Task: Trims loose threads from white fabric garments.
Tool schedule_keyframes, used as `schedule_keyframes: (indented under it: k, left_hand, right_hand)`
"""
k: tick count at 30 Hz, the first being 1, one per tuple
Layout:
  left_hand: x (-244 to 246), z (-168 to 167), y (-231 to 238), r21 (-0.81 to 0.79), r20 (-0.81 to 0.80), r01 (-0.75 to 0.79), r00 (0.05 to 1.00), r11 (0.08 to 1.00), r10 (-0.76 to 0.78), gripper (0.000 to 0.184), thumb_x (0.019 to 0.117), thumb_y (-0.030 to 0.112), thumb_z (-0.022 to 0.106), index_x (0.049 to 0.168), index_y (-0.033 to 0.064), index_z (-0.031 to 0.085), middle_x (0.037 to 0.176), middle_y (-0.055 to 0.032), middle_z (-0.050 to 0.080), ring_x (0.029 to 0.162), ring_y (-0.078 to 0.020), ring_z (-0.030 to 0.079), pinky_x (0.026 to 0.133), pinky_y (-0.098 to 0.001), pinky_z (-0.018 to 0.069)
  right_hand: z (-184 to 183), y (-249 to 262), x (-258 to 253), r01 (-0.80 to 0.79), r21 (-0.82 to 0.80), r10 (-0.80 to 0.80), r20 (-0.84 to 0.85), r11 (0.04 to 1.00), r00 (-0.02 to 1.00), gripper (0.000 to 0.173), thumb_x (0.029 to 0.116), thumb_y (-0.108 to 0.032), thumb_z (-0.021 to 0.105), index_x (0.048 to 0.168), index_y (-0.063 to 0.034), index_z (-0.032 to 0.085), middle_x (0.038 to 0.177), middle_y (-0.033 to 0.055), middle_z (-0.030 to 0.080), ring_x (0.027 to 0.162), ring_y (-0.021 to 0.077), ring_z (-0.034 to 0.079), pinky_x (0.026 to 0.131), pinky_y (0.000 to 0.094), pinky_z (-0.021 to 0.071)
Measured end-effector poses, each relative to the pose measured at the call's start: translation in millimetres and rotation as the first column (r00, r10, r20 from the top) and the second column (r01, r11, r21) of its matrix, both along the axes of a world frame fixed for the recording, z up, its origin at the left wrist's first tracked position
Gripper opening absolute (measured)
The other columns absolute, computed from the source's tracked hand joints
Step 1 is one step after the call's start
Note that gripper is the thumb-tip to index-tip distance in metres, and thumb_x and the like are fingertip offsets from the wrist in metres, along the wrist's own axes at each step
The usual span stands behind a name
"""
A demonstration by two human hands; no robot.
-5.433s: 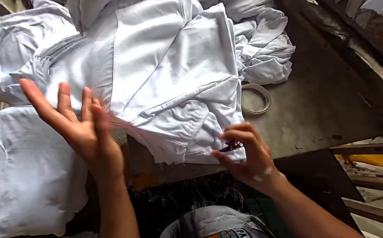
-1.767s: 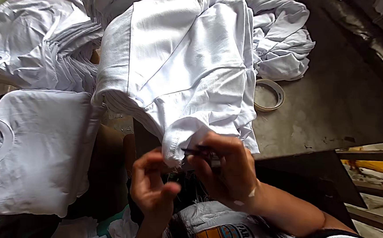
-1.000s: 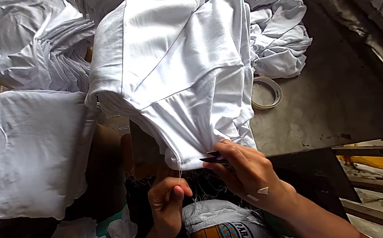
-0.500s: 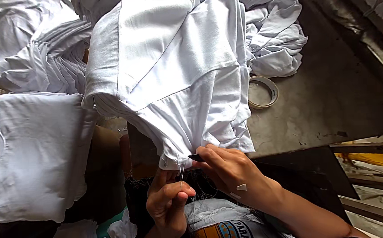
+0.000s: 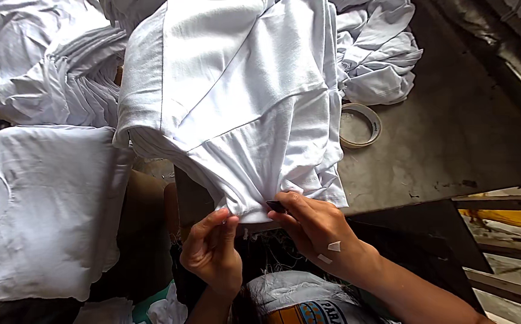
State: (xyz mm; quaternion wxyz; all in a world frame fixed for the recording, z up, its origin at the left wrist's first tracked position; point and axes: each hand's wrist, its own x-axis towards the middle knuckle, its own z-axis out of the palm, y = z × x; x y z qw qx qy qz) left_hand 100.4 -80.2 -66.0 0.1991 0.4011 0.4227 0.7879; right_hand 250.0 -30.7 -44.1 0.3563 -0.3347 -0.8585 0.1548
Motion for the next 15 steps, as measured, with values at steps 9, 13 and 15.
schedule_keyframes:
  k: [9,13,15]
  left_hand:
    - [-8.0,-3.1,-18.3,0.019,-0.212,0.051,0.976,0.999,-0.046,0.028,0.108,0.039,0.047,0.12,0.0266,0.068,0.117,0.018,0.07,0.113,0.0021,0.064,0.1,-0.0209,0.0509]
    - [-46.4,27.8,2.1,-0.247,-0.663,-0.099,0.743,0.964,-0.093,0.061,0.1028,0.066,0.032,0.128,0.0185,0.061,0.109,0.0109,0.069,0.103,0.0031,0.062,0.09,-0.0216,0.0497]
    - [-37.8,55.3,19.7,-0.326,-0.694,0.127,0.64,0.937,-0.329,0.077,0.0997,0.069,0.032,0.118,0.006,0.072,0.083,-0.0017,0.072,0.078,-0.0044,0.066,0.071,-0.0256,0.0521]
  right_hand:
    - [-2.5,1.0,7.2,0.03,-0.01,-0.031,-0.074,0.999,0.997,0.027,0.1073,-0.021,0.05,0.101,0.0016,0.063,0.077,0.0105,0.063,0.071,0.0085,0.06,0.068,0.0138,0.0463]
    - [13.2,-8.2,23.0,-0.049,-0.012,0.044,-0.283,0.999,0.958,0.022,0.1108,-0.028,0.046,0.108,-0.0075,0.052,0.086,0.0041,0.058,0.079,0.0037,0.061,0.072,0.014,0.05]
    - [26.8,-15.4,22.8,-0.076,0.004,0.072,-0.384,0.997,0.92,0.021,0.1106,-0.033,0.046,0.116,-0.0132,0.05,0.099,-0.0009,0.061,0.091,-0.0001,0.064,0.079,0.0122,0.0522]
